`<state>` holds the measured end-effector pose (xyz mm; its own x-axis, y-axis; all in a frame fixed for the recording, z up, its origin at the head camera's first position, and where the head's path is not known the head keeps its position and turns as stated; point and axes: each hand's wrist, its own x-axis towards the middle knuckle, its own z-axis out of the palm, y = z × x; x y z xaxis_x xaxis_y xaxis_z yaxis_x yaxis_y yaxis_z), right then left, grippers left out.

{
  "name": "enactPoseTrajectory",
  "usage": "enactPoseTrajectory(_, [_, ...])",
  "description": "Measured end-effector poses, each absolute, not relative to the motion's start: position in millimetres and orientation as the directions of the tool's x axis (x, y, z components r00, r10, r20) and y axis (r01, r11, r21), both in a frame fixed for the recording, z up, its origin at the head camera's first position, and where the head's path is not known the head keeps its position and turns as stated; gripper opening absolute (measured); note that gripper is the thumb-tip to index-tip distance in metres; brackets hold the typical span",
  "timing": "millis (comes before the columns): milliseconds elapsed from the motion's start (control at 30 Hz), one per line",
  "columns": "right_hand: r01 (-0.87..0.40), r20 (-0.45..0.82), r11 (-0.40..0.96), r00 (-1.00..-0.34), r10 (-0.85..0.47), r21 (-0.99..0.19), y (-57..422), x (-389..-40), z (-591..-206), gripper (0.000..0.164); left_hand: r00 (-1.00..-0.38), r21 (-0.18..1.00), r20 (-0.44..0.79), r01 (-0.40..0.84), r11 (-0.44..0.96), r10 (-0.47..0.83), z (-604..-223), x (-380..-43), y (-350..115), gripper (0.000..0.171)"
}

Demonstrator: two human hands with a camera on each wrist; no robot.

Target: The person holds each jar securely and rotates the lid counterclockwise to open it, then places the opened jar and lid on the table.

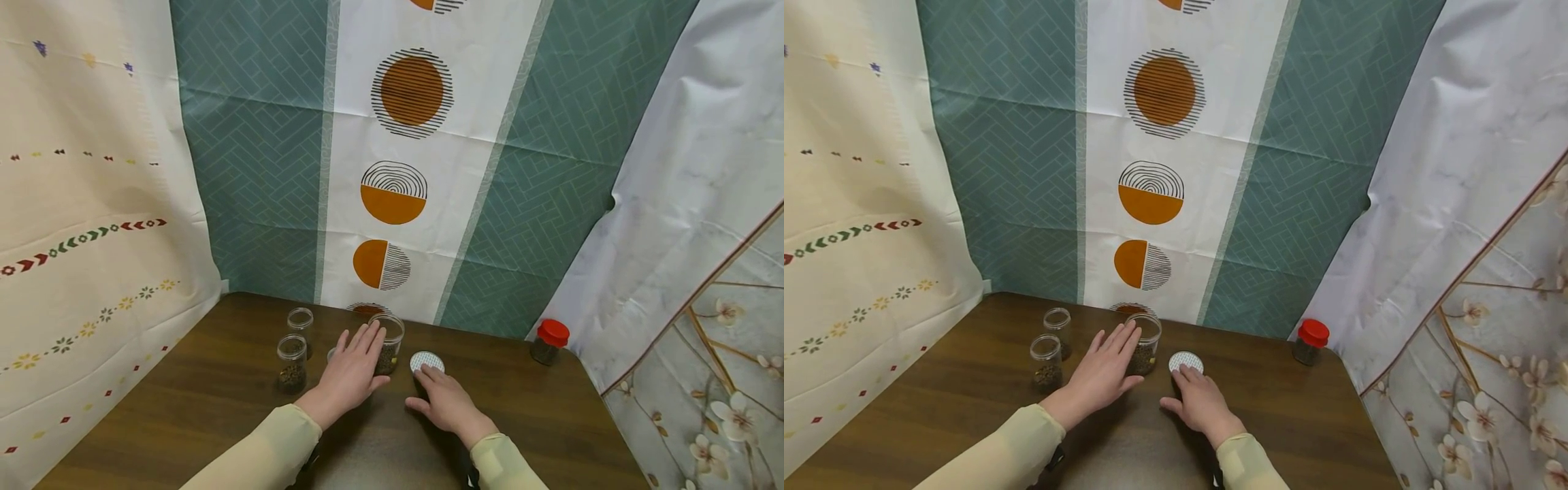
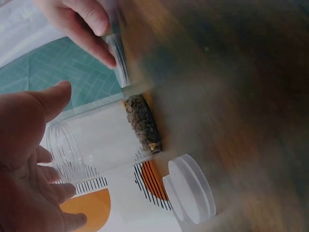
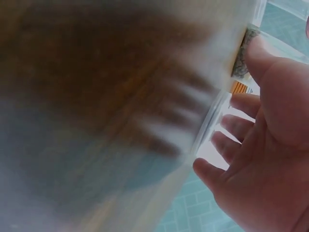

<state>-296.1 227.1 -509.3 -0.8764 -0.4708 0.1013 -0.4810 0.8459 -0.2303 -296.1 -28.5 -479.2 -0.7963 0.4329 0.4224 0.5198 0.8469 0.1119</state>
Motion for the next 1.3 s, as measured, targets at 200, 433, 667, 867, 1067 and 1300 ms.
enactPoseTrajectory(200, [-0.502,0.189,0.829,-0.864,-0.466,-0.246,236,-292,-513,0.074,-0.803,0.099,0.430,0.497,0.862,0.413,-482,-292,-29,0.098])
enactPoseTrajectory(433, [-0.475,0.239,0.838,-0.876,-0.420,-0.269,262,-285,-516,0.075,-0.770,0.011,0.452,0.509,0.861,0.450,-483,-285,-29,0.095])
enactPoseTrajectory(667, [-0.405,0.218,0.882,-0.908,-0.357,-0.241,291,-277,-509,0.075,-0.717,-0.080,0.487,0.532,0.843,0.498,-481,-281,-23,0.093])
enactPoseTrajectory(867, [-0.321,0.167,0.916,-0.943,-0.287,-0.240,311,-272,-499,0.076,-0.699,-0.130,0.482,0.539,0.832,0.528,-479,-280,-13,0.092])
enactPoseTrajectory(1067, [-0.298,0.198,0.937,-0.944,-0.262,-0.181,335,-270,-492,0.076,-0.699,-0.163,0.456,0.543,0.824,0.551,-473,-281,0,0.089])
enactPoseTrajectory(1300, [-0.301,0.295,0.946,-0.921,-0.256,-0.120,361,-268,-482,0.075,-0.681,-0.181,0.455,0.561,0.808,0.574,-465,-282,19,0.089])
